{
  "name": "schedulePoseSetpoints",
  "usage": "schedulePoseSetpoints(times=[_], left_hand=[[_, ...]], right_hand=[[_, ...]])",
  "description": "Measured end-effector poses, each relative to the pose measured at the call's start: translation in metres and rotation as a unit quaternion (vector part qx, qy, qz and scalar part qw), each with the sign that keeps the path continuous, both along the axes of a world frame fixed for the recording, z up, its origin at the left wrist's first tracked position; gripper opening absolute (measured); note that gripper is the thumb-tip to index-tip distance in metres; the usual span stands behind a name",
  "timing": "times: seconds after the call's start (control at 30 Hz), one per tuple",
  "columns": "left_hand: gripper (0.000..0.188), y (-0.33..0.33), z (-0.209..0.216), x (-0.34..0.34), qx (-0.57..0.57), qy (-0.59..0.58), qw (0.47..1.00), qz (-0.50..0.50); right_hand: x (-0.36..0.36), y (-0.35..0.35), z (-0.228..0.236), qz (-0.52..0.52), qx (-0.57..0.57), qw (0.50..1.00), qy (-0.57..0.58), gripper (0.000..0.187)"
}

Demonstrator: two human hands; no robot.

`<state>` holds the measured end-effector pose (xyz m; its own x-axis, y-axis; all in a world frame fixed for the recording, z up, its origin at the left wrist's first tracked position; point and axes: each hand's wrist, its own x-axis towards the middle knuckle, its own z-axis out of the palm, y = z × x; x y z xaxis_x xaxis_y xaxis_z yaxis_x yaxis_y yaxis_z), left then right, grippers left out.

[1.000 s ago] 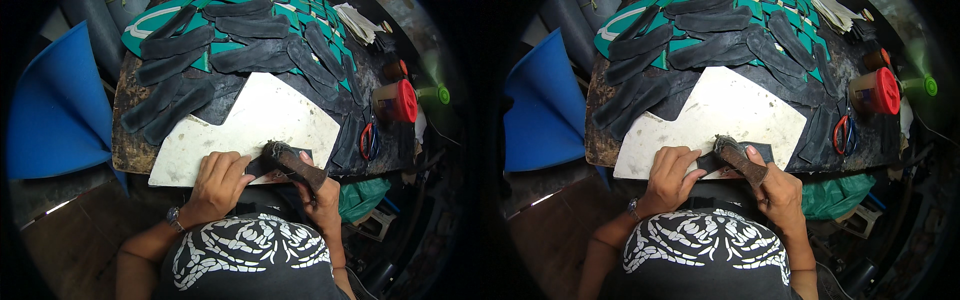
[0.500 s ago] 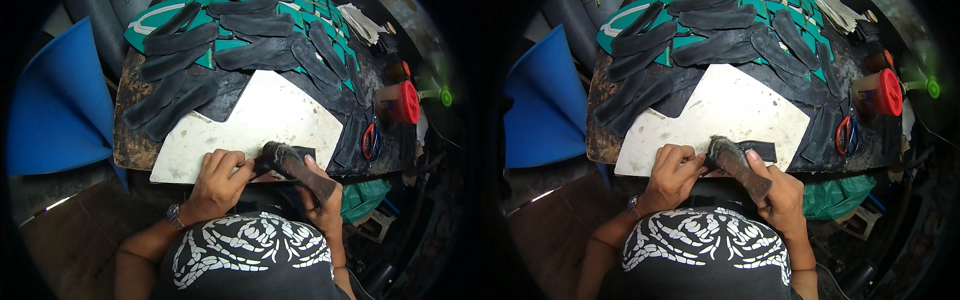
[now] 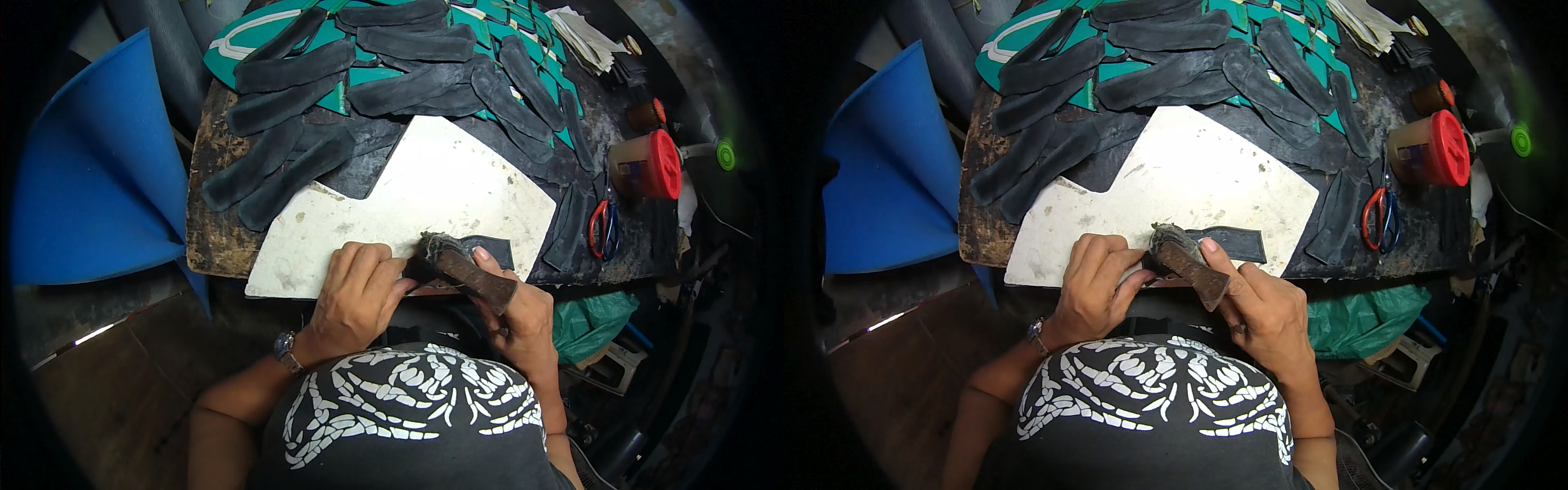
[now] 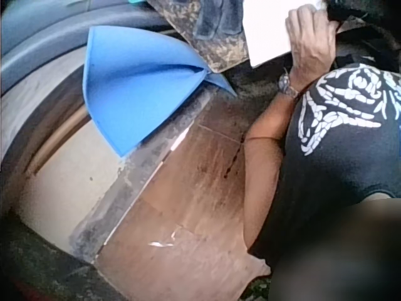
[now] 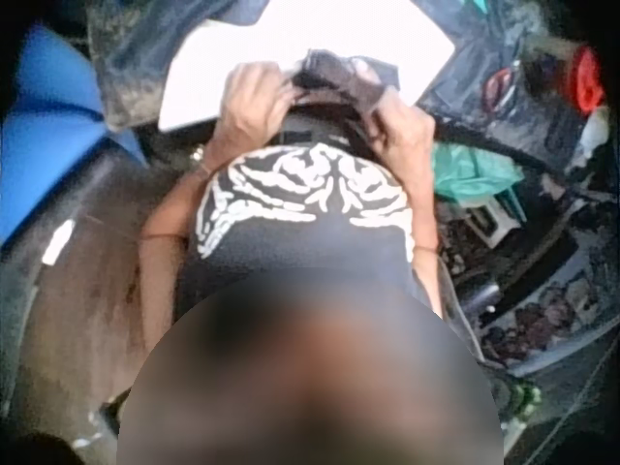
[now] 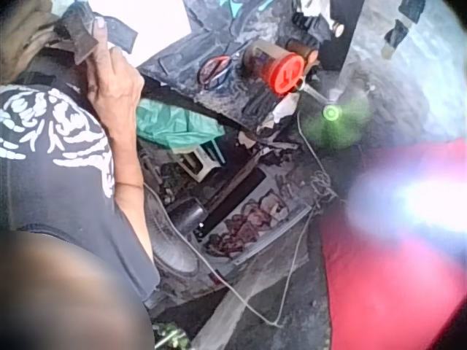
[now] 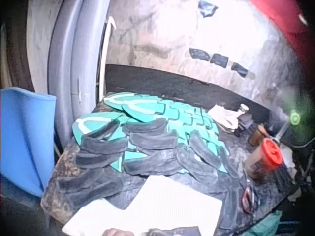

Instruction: The person cuts a black rubber piece with scissors, then repeatedly hammers it on a white board and uses a small metal tool to shape its edges. The person handles multiple similar rubber pieces on the table and continues the same sequence on another piece.

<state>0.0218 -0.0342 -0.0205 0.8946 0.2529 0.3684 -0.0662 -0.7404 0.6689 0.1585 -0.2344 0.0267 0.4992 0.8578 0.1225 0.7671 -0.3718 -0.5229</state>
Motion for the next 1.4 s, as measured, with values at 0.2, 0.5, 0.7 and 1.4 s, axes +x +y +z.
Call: schedulePoseSetpoints(times=[0.2, 0.5, 0.7, 1.4], left_hand=[[0.024, 0.003, -0.001, -0.002, 0.01, 0.011, 1.0, -0.018], [0.02, 0.001, 0.0, -0.002, -0.01, 0.02, 1.0, -0.008], [0.024, 0.003, 0.002, -0.002, -0.045, 0.033, 0.998, -0.006], [0.038, 0.002, -0.003, -0.001, 0.029, 0.007, 0.999, -0.039]], right_hand=[[-0.003, 0.005, 0.011, 0.001, -0.012, 1.0, -0.027, 0.085], [-0.005, 0.012, 0.017, 0.008, -0.002, 1.0, -0.021, 0.075], [-0.003, 0.016, 0.022, 0.002, -0.008, 0.998, -0.065, 0.073], [-0.009, -0.014, 0.013, -0.053, 0.175, 0.981, 0.06, 0.043]])
